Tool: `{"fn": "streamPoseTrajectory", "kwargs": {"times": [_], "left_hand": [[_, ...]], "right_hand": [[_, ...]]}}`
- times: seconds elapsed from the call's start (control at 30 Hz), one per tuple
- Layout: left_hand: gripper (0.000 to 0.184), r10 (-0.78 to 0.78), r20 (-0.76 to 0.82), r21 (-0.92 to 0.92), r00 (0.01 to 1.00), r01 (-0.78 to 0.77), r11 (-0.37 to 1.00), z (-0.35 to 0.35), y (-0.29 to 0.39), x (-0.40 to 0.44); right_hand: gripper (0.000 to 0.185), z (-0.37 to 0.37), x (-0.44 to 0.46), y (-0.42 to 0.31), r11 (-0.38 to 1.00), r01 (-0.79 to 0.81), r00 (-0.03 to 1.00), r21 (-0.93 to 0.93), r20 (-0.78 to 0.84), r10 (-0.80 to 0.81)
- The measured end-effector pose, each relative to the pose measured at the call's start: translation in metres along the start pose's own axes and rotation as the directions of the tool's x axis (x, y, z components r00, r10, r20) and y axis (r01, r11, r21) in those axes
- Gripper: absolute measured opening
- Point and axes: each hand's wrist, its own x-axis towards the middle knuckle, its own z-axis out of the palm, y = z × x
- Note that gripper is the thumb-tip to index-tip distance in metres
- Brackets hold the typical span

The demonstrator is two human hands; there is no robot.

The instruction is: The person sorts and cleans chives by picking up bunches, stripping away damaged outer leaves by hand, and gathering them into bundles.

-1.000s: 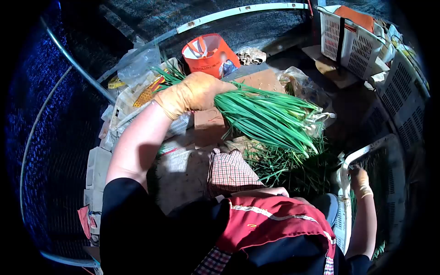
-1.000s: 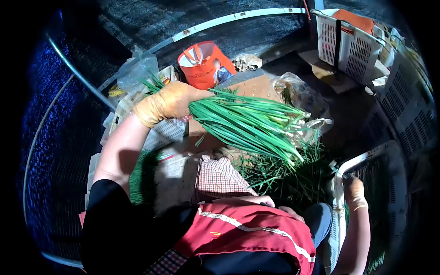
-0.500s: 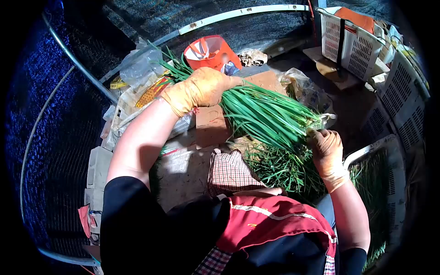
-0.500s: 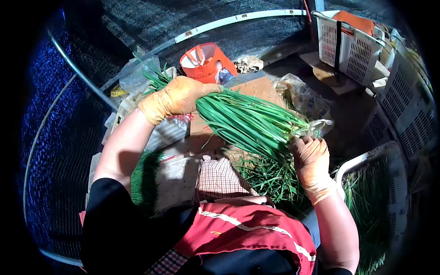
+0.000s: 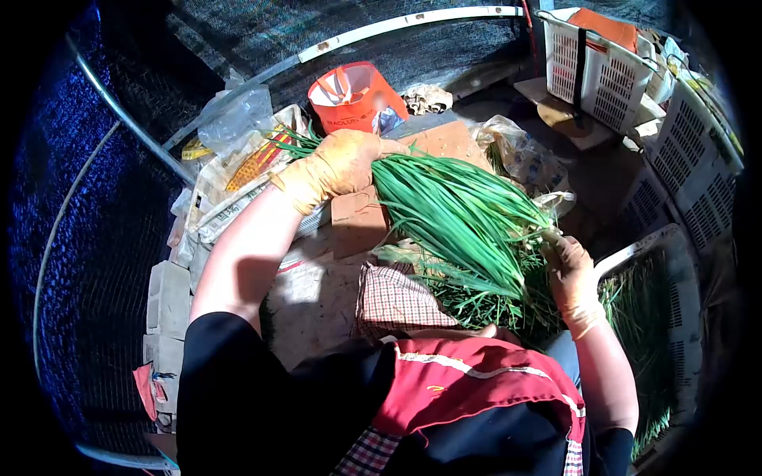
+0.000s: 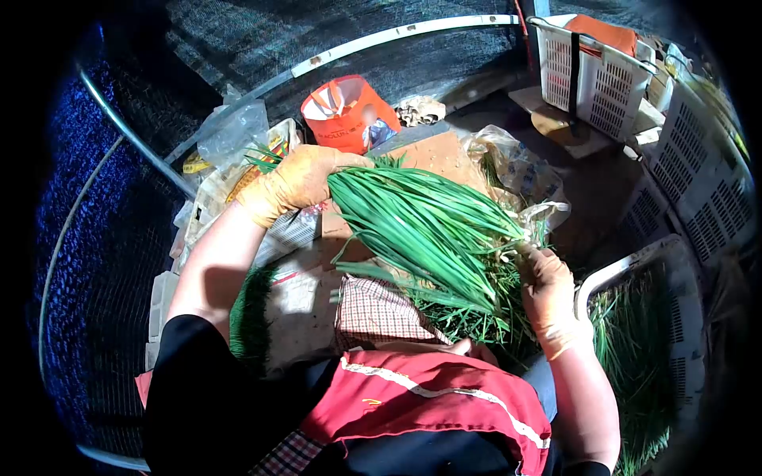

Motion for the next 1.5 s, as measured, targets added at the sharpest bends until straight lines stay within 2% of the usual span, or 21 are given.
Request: {"fn": "streamPoseTrajectory", "kwargs": {"times": [0.07,0.13,0.2,0.27,0.3,0.4,0.6,0.8,0.87,0.93,0.97,1.0,1.07,1.13,1.2,1.27,1.3,1.33,1.4,1.47,1.5], "left_hand": [[0.037,-0.008,0.058,0.021,0.998,0.007,1.000,0.000,0.001,0.004],[0.038,-0.035,0.091,-0.010,0.995,0.036,0.999,-0.002,0.007,0.006],[0.037,-0.044,0.119,-0.009,0.992,0.046,0.999,-0.003,0.013,0.007],[0.042,0.133,-0.047,-0.096,0.990,-0.137,0.986,0.006,0.008,0.009],[0.043,0.083,0.023,-0.092,0.996,-0.081,0.992,0.002,0.013,0.009],[0.044,0.154,-0.063,-0.136,0.986,-0.161,0.977,0.005,0.013,0.012],[0.040,0.034,0.052,-0.225,0.998,-0.022,0.974,-0.001,0.019,0.012],[0.036,0.026,0.092,-0.239,0.995,-0.003,0.971,-0.003,0.028,0.016],[0.036,0.046,0.080,-0.220,0.996,-0.028,0.975,0.006,0.015,0.015],[0.037,0.030,0.059,-0.228,0.998,-0.015,0.973,0.008,0.010,0.013],[0.037,-0.003,0.099,-0.253,0.995,0.029,0.967,0.001,0.014,0.011],[0.037,-0.020,0.064,-0.446,0.998,0.047,0.894,0.006,0.010,0.009],[0.036,0.020,0.034,-0.497,0.999,-0.001,0.868,0.003,0.004,0.002],[0.035,-0.056,0.027,-0.621,0.998,0.061,0.782,0.005,-0.005,-0.002],[0.036,-0.092,0.024,-0.710,0.995,0.082,0.699,0.001,-0.001,-0.006],[0.036,-0.111,0.087,-0.729,0.990,0.139,0.670,0.007,-0.011,-0.006],[0.034,-0.101,0.070,-0.738,0.992,0.120,0.664,0.007,-0.009,-0.005],[0.032,-0.092,0.049,-0.745,0.995,0.098,0.660,0.005,-0.009,-0.003],[0.033,-0.102,0.049,-0.785,0.994,0.102,0.612,-0.001,0.003,0.000],[0.034,-0.070,0.029,-0.740,0.997,0.069,0.669,-0.003,0.011,0.001],[0.035,-0.102,0.080,-0.751,0.992,0.127,0.648,0.000,0.014,0.000]], "right_hand": [[0.029,0.003,0.009,-0.010,0.969,-0.059,0.994,-0.241,0.078,0.080],[0.036,0.014,0.014,-0.010,0.987,-0.148,0.987,-0.064,0.060,0.152],[0.040,0.022,0.022,-0.015,0.996,-0.071,0.997,0.050,-0.014,0.072],[0.037,0.015,0.030,-0.032,0.992,-0.041,0.996,-0.121,0.068,0.050],[0.031,0.022,0.033,-0.021,0.981,0.103,0.994,-0.163,-0.003,-0.105],[0.027,0.024,0.038,-0.021,0.976,0.106,0.994,-0.192,0.014,-0.105],[0.038,0.014,0.026,-0.014,0.977,0.158,0.986,-0.144,-0.029,-0.164],[0.023,0.021,0.022,-0.029,0.868,0.191,0.962,-0.459,-0.086,-0.258],[0.011,0.018,0.025,-0.031,0.967,0.065,0.992,-0.246,-0.092,-0.090],[0.011,0.022,0.023,-0.016,0.976,0.201,0.938,0.086,-0.304,-0.166],[0.013,0.019,0.017,-0.018,0.723,-0.128,0.952,0.679,-0.121,0.281],[0.015,-0.001,0.019,-0.019,0.605,-0.250,0.897,0.756,-0.054,0.439],[0.019,-0.028,0.010,0.025,0.148,-0.174,0.906,0.974,0.099,0.412],[0.025,-0.037,-0.007,0.047,0.047,-0.020,0.827,0.999,-0.010,0.563],[0.026,-0.042,-0.036,0.100,-0.014,0.006,0.855,1.000,0.002,0.519],[0.027,-0.033,-0.053,0.156,0.295,-0.472,0.746,0.831,0.198,0.636],[0.038,-0.039,-0.046,0.120,0.263,-0.783,0.495,0.563,0.309,0.812],[0.056,-0.031,-0.041,0.092,0.438,-0.771,0.583,0.462,0.235,0.778],[0.069,-0.024,-0.024,0.056,0.351,-0.480,0.845,0.804,0.316,0.431],[0.069,0.004,-0.009,0.054,0.314,-0.515,0.857,0.797,0.471,0.210],[0.068,0.012,0.004,0.034,0.278,-0.463,0.885,0.842,0.422,0.195]]}}
